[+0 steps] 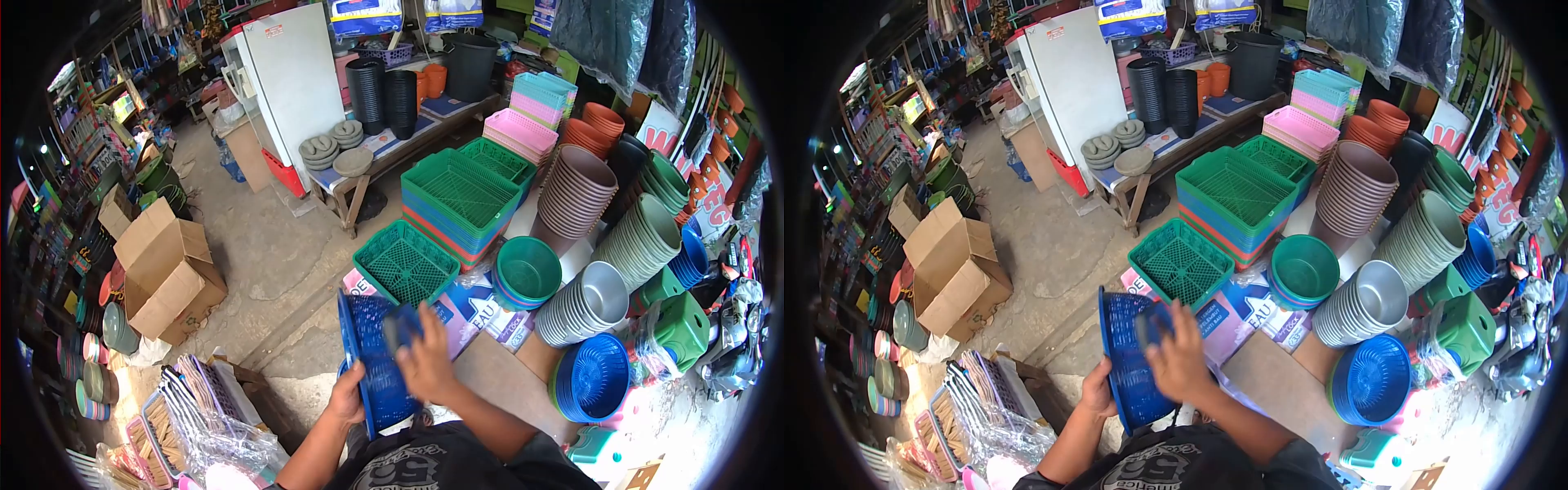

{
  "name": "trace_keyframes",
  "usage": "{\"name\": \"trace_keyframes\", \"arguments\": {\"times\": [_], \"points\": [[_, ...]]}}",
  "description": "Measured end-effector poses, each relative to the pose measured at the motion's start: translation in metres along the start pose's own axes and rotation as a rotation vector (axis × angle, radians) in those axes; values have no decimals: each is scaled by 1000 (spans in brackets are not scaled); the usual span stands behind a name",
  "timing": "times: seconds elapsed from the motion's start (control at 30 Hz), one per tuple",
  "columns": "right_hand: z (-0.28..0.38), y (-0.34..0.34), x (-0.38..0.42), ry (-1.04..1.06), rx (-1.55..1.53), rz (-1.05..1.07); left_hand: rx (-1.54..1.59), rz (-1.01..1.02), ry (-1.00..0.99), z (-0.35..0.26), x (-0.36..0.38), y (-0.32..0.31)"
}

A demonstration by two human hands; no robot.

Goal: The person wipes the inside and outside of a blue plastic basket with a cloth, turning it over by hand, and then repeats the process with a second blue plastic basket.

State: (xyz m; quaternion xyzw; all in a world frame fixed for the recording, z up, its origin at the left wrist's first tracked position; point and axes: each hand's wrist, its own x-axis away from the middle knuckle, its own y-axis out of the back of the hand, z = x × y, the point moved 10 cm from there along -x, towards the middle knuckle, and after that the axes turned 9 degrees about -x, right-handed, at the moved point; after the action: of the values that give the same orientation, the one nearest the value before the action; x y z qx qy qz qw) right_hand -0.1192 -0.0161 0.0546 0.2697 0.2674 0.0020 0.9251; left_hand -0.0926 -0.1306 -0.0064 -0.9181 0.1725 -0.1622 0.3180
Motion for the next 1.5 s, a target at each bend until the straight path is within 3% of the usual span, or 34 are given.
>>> {"name": "trace_keyframes", "arguments": {"times": [0.13, 0.27, 0.37, 0.43, 0.5, 0.53, 0.57, 0.63, 0.77, 0.83, 0.87, 0.97, 1.1, 1.2, 1.23, 1.3, 1.43, 1.5], "points": [[70, -27, 41, 302, 52, 209, 22, -56, -37, -6, -5, 10], [-1, 11, -11, 56, -130, -34, -13, -33, 3, 9, 4, 12], [-4, 6, -9, -5, -182, -3, 34, -13, -24, 5, -3, 3], [44, -20, 17, 174, -170, 191, 9, -92, -70, -8, -8, 6], [73, -29, 36, 257, -102, 320, 70, 17, -36, -13, -4, 7], [70, -25, 29, 266, -41, 284, 88, 9, -49, -12, 0, 6], [53, -18, 22, 258, -49, 178, 86, 1, -45, -9, 2, 6], [-2, -5, 2, -40, -298, 42, 10, 41, -6, 0, 8, 2], [-6, 0, 4, -126, -252, 11, 57, 42, 10, -1, 3, 5], [65, -20, 28, 227, -44, 266, 93, -50, -35, -13, 2, 6], [79, -21, 33, 265, -73, 324, 67, -35, -30, -13, 3, 9], [53, -4, 10, 226, -64, 170, 22, -38, 8, -5, 9, 9], [18, 9, -6, 38, -66, 10, -74, 113, -57, -1, 11, -10], [76, -22, 32, 252, -25, 276, 33, -18, -62, -8, 5, 12], [85, -29, 39, 284, -9, 341, 86, 58, -60, -14, 6, 4], [70, -16, 23, 296, 142, 222, 1, -25, -50, -15, 12, -2], [3, -1, -2, 85, -64, 46, -17, 109, 11, 9, 13, -4], [2, -1, 4, 32, -76, 18, -20, -20, -52, 6, 9, 2]]}}
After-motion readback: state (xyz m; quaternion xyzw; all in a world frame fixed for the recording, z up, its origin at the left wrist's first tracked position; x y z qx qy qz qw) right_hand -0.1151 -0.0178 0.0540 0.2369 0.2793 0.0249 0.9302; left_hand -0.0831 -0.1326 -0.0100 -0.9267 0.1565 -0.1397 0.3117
